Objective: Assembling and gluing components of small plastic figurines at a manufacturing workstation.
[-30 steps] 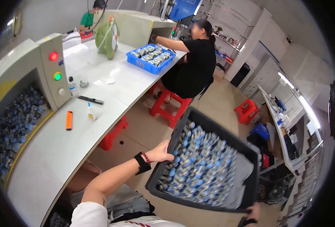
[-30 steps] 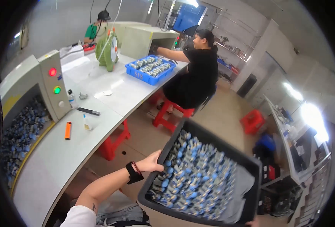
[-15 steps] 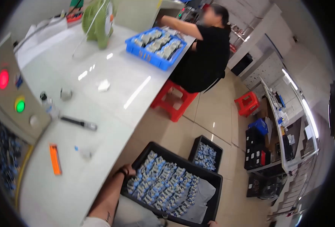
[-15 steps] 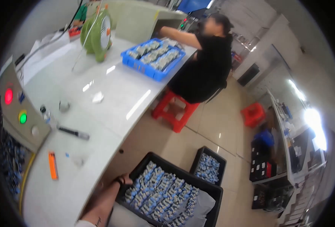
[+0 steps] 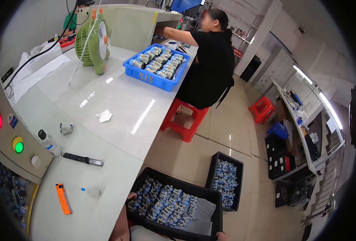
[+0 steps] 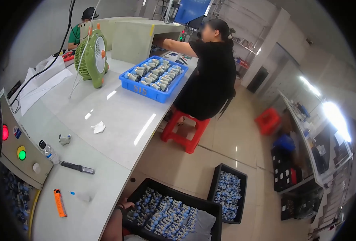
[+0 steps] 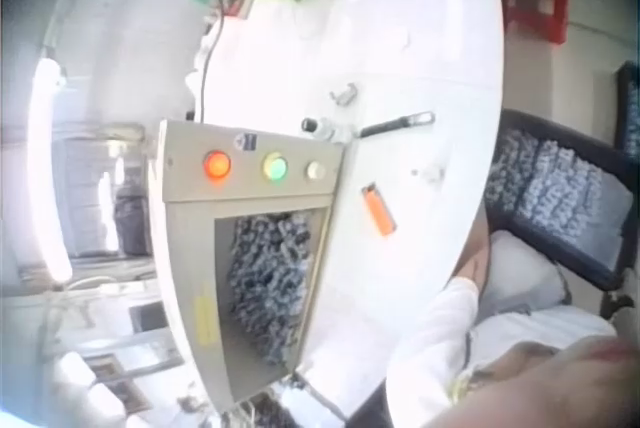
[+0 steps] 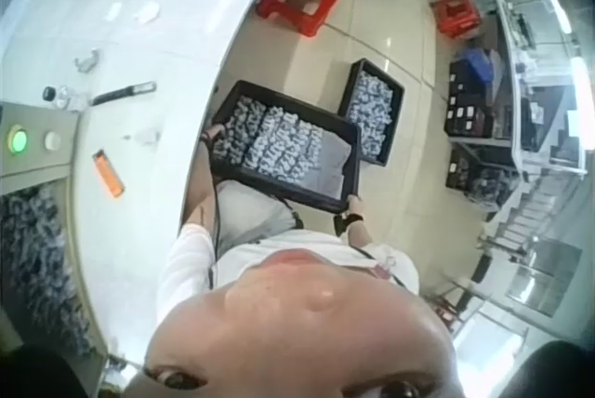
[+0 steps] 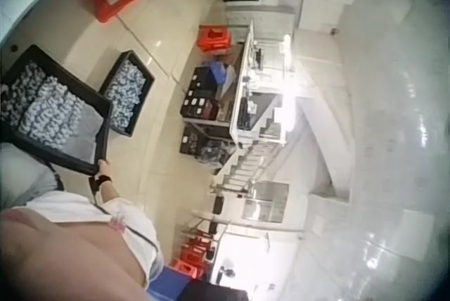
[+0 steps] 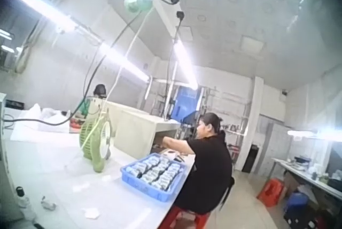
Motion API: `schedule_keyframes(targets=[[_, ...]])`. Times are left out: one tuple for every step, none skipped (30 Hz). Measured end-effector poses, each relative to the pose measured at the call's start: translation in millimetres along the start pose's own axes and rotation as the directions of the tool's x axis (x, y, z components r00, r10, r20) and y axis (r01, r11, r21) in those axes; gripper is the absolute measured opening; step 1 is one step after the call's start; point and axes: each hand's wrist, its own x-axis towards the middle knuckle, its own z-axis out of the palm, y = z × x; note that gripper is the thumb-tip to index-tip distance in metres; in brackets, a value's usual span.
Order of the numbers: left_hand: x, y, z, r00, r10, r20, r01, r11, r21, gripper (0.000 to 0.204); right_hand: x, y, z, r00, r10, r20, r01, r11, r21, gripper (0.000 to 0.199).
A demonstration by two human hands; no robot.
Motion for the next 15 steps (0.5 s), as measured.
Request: schedule_keyframes(targets=[[6.6,0.2,1.7,0.998,-0.01,0.054,0.013,0.999,-0.052,0.068,3.8,7.7,-4.9,0.999,0.048,0.011,-0.048,0.999,0.024,0.017],[26.1,-18.8,3.7,0.999,-0.019,0.043,0.021,0.998,-0.053,0.068,5.6,12.4,-3.2,0.995,0.092,0.039,-0.094,0.995,0.04,0.017],[55.1,-55.2,8.4,0.996,-0.08,0.03,0.077,0.993,0.09,0.069,0.5,11.9,2.5,0.994,0.095,0.062,-0.096,0.995,0.027,0.017],[72.4,-73.9,15.8,0.991,-0.129,0.029,0.118,0.964,0.238,0.07,-9.2,10.9,2.7,0.995,0.08,0.053,-0.08,0.997,0.008,0.017],[22.0,-45.1,-8.0,0.975,-0.16,0.153,0.096,0.928,0.361,0.063,-13.2,10.2,5.0,0.997,0.068,0.049,-0.067,0.998,-0.011,0.017],[84.6,-118.9,17.4,0.974,-0.172,0.146,0.11,0.926,0.361,0.063,-10.2,13.3,5.7,0.995,0.074,0.059,-0.073,0.997,-0.018,0.017],[83.3,-147.9,28.5,0.992,-0.126,-0.027,0.128,0.953,0.273,0.057,-4.1,19.8,4.2,0.985,0.168,0.04,-0.164,0.982,-0.095,0.017],[109.3,-221.1,21.9,0.96,-0.116,-0.253,0.161,0.973,0.163,0.052,2.0,26.4,14.3,0.965,0.252,0.067,-0.235,0.953,-0.193,0.017],[66.1,-117.4,32.6,0.995,-0.104,-0.012,0.104,0.97,0.218,0.045,8.0,43.6,-14.7,0.955,0.293,0.04,-0.285,0.948,-0.144,0.019],[49.5,-46.9,55.3,0.997,-0.055,0.057,0.039,0.968,0.247,0.045,8.9,62.9,-41.0,0.968,0.248,-0.042,-0.251,0.96,-0.122,0.018],[8.4,-24.5,39.2,0.996,-0.09,0.012,0.085,0.971,0.225,0.047,-5.0,55.4,-35.7,0.971,0.238,-0.029,-0.24,0.959,-0.151,0.017],[-15.9,-22.0,27.4,0.991,-0.127,-0.029,0.13,0.971,0.199,0.049,-15.8,48.2,-28.2,0.974,0.228,-0.02,-0.227,0.957,-0.181,0.017],[-24.3,-23.6,23.0,0.989,-0.147,0.002,0.146,0.987,0.065,0.051,-16.7,50.5,-27.4,0.972,0.233,-0.017,-0.232,0.956,-0.179,0.017],[-22.3,-30.9,22.9,0.989,-0.151,-0.004,0.151,0.986,0.068,0.051,-14.0,52.8,-23.6,0.962,0.271,-0.024,-0.272,0.953,-0.136,0.017],[-15.2,-42.3,25.3,0.991,-0.113,-0.066,0.116,0.993,0.038,0.054,-10.2,55.7,-18.0,0.95,0.31,-0.03,-0.312,0.946,-0.091,0.017]])
